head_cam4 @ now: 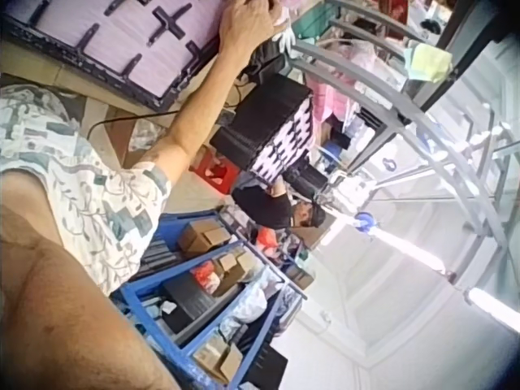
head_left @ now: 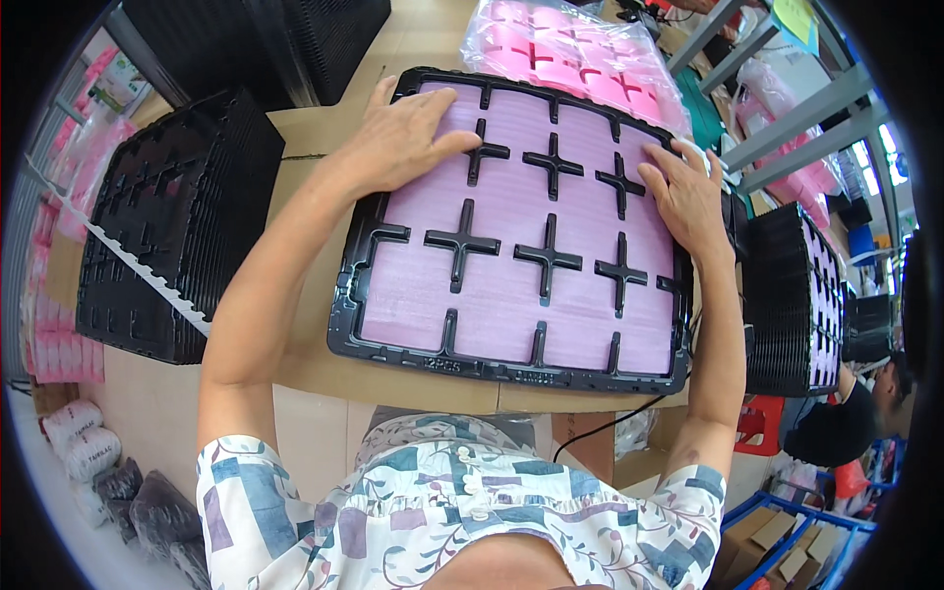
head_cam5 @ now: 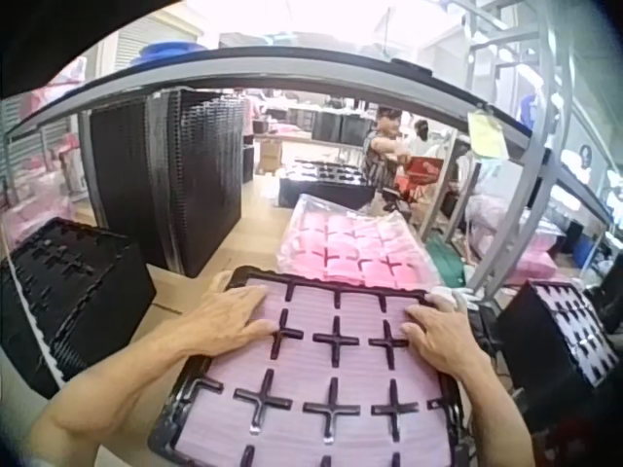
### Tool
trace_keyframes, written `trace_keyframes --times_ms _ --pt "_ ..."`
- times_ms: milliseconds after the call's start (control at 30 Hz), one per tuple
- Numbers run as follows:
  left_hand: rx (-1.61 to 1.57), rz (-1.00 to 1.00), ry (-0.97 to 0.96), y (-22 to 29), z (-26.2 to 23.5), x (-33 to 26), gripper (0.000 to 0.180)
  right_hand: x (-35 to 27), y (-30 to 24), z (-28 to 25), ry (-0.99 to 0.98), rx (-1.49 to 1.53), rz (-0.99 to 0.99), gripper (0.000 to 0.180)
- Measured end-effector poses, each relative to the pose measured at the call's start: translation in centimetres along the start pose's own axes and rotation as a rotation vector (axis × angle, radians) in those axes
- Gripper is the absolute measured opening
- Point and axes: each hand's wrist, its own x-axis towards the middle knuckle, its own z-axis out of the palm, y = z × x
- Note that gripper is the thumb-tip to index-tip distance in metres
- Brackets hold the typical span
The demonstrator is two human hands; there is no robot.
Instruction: The person applies small white adhesive pads to the corners of a black plastic tray. They then place a pink foam insert into the tray and press it down to secure it. The person repeats this process for a second tray.
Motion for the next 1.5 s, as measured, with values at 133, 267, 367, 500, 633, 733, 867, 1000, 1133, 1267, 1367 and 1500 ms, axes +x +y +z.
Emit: trace_keyframes --times_ms 133,267,367,500,633,733,867,1000,1133,1267,1367,1500 --pt "-0.018 -0.022 -0.207 -1.2 -0.9 1.1 0.036 0.1 0.9 0.8 0.059 -0.03 -0.068 0.037" --pt "-0.068 0.076 -0.033 -3.8 0.7 0.9 0.025 1.0 1.7 0.7 0.032 0.056 -0.055 0.034" --pt "-0.094 0.168 0.059 -5.4 1.7 0.9 0.026 1.6 2.6 0.6 -0.006 0.073 -0.086 0.035" --pt "-0.038 0.208 0.218 -1.9 -1.4 -1.4 0.024 -0.6 2.8 -1.0 0.14 0.195 -0.171 0.035" --pt "-0.04 0.276 -0.054 2.8 -4.0 -6.9 0.025 -8.6 -1.3 -6.1 0.088 0.228 -0.199 0.034" --pt "-0.127 0.185 0.049 2.7 -3.4 -9.0 0.027 -11.7 -3.2 -6.6 0.086 0.187 -0.145 0.034" --pt "-0.215 0.18 0.088 4.5 -5.5 -12.4 0.03 -17.6 -5.3 -9.0 0.185 0.248 -0.094 0.039" --pt "-0.103 0.252 -0.091 7.7 -6.9 -16.5 0.037 -19.8 -7.2 -8.7 0.111 0.17 -0.119 0.052" --pt "-0.077 0.277 -0.046 7.9 -6.3 -16.9 0.049 -20.4 -6.3 -7.6 0.133 0.218 -0.112 0.042" --pt "-0.061 0.291 0.002 7.7 -5.3 -17.8 0.06 -20.3 -6.5 -7.5 0.138 0.264 -0.105 0.044" --pt "-0.252 0.152 0.031 7.0 -5.3 -17.9 0.063 -20.6 -6.0 -8.1 0.212 0.305 -0.023 0.049" --pt "-0.857 -0.322 0.099 6.7 -3.3 -17.2 0.063 -21.0 -6.5 -6.0 0.368 0.434 0.33 0.051"
